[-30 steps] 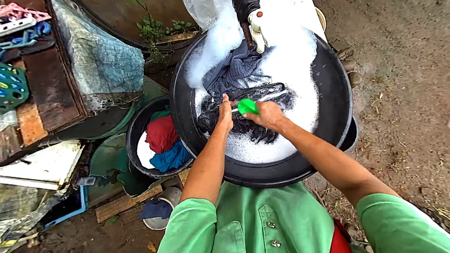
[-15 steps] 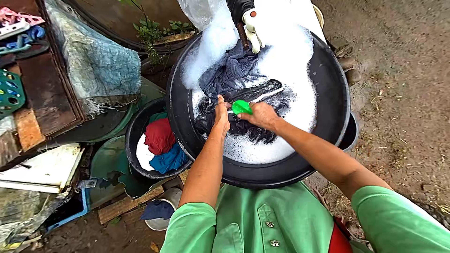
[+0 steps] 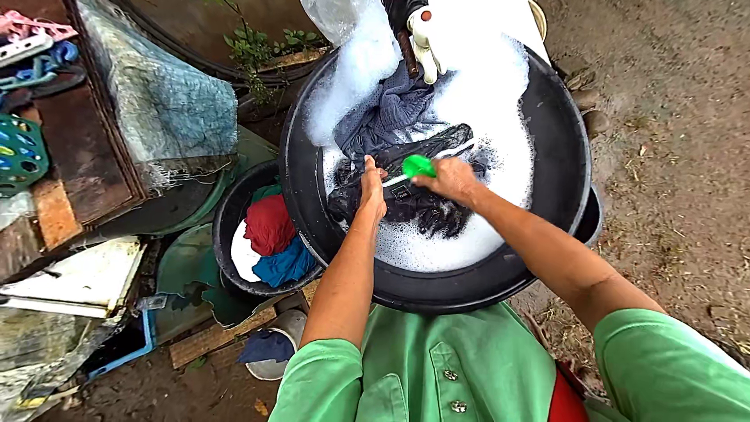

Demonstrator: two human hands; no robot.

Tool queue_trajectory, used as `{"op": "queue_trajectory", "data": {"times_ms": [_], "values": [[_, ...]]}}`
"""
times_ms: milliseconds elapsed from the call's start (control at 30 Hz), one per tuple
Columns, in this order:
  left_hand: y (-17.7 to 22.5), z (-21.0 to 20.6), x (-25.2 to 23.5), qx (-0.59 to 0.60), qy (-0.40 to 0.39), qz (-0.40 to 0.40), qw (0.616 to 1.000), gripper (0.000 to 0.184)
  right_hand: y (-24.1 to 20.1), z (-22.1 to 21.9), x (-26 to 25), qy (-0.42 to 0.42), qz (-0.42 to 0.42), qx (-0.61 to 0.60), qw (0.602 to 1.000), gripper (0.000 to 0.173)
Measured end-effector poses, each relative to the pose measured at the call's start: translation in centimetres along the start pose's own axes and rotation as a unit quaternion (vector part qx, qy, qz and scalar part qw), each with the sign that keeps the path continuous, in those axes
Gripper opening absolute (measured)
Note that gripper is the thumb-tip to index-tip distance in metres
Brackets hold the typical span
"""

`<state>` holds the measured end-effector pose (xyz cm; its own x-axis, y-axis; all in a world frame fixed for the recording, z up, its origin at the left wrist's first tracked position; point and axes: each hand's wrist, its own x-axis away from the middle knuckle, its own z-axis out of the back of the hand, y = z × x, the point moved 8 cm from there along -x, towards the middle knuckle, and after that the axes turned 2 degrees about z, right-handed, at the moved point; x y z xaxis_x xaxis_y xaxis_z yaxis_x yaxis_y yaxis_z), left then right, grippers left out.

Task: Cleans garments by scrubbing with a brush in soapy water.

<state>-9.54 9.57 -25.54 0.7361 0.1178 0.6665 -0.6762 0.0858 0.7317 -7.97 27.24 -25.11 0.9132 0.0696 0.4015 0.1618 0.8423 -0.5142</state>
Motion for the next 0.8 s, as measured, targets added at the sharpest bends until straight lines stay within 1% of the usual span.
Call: {"op": "queue_trajectory", "data": {"times_ms": [100,133,167,200,233,267,333,367,400,433,500,533,567,633,667,700,767,800], "values": [[0.3,-0.2,0.0,0.0,-0.003,0.0,1.0,0.073,6.9,4.6,-0.4,0.063,-0.123,0.002,0.99,0.059],[0.3,-0.3,0.1,0.001,-0.004,0.002,1.0,0.073,8.1,5.7,0.0,0.08,-0.151,0.001,0.985,0.058],[0.2,-0.3,0.1,0.003,-0.004,0.005,1.0,0.072,8.3,6.4,0.5,0.093,-0.167,-0.004,0.982,0.058],[0.1,-0.4,0.0,0.004,-0.003,0.008,1.0,0.073,7.6,6.7,0.7,0.101,-0.167,-0.012,0.981,0.058],[0.0,-0.4,-0.2,0.005,-0.003,0.007,1.0,0.073,5.9,6.5,1.0,0.104,-0.148,-0.028,0.983,0.058],[-0.1,-0.4,-0.4,0.007,-0.003,0.004,1.0,0.072,3.4,5.7,1.3,0.098,-0.112,-0.046,0.988,0.058],[-0.2,-0.7,-0.6,0.012,-0.009,-0.003,1.0,0.071,-1.8,2.5,1.6,0.044,-0.025,-0.057,0.997,0.058],[-0.3,-0.6,-0.7,0.015,-0.007,-0.004,1.0,0.07,-3.3,0.6,1.4,0.007,0.006,-0.053,0.999,0.058],[-0.4,-0.4,-0.6,0.016,-0.012,-0.001,1.0,0.069,-3.5,-0.8,0.9,-0.015,0.021,-0.048,0.998,0.059],[-0.4,-0.2,-0.5,0.011,-0.011,0.001,1.0,0.067,-2.4,-1.1,0.1,-0.013,0.017,-0.044,0.999,0.059],[0.2,0.0,-0.5,-0.037,-0.026,-0.003,0.999,0.06,1.4,0.9,-1.3,0.022,-0.041,-0.046,0.998,0.059],[0.6,0.4,-0.3,-0.094,-0.034,-0.013,0.995,0.058,3.4,1.9,-1.5,0.043,-0.072,-0.054,0.995,0.059],[1.0,1.0,-0.2,-0.178,-0.04,-0.028,0.983,0.059,4.9,2.6,-1.6,0.061,-0.099,-0.066,0.991,0.059],[1.7,2.4,0.2,-0.326,-0.049,-0.044,0.943,0.064,6.7,3.5,-1.6,0.092,-0.136,-0.096,0.982,0.059],[1.9,3.0,0.4,-0.36,-0.048,-0.048,0.931,0.066,7.0,3.9,-1.4,0.103,-0.149,-0.108,0.978,0.059],[2.1,3.4,0.5,-0.37,-0.044,-0.052,0.926,0.068,7.0,4.1,-1.3,0.108,-0.156,-0.113,0.975,0.059],[2.3,3.7,0.6,-0.344,-0.041,-0.055,0.937,0.071,5.2,4.6,-0.7,0.121,-0.134,-0.118,0.976,0.058],[2.3,3.7,0.5,-0.318,-0.042,-0.053,0.946,0.073,3.1,4.7,-0.2,0.126,-0.102,-0.129,0.978,0.056]]}}
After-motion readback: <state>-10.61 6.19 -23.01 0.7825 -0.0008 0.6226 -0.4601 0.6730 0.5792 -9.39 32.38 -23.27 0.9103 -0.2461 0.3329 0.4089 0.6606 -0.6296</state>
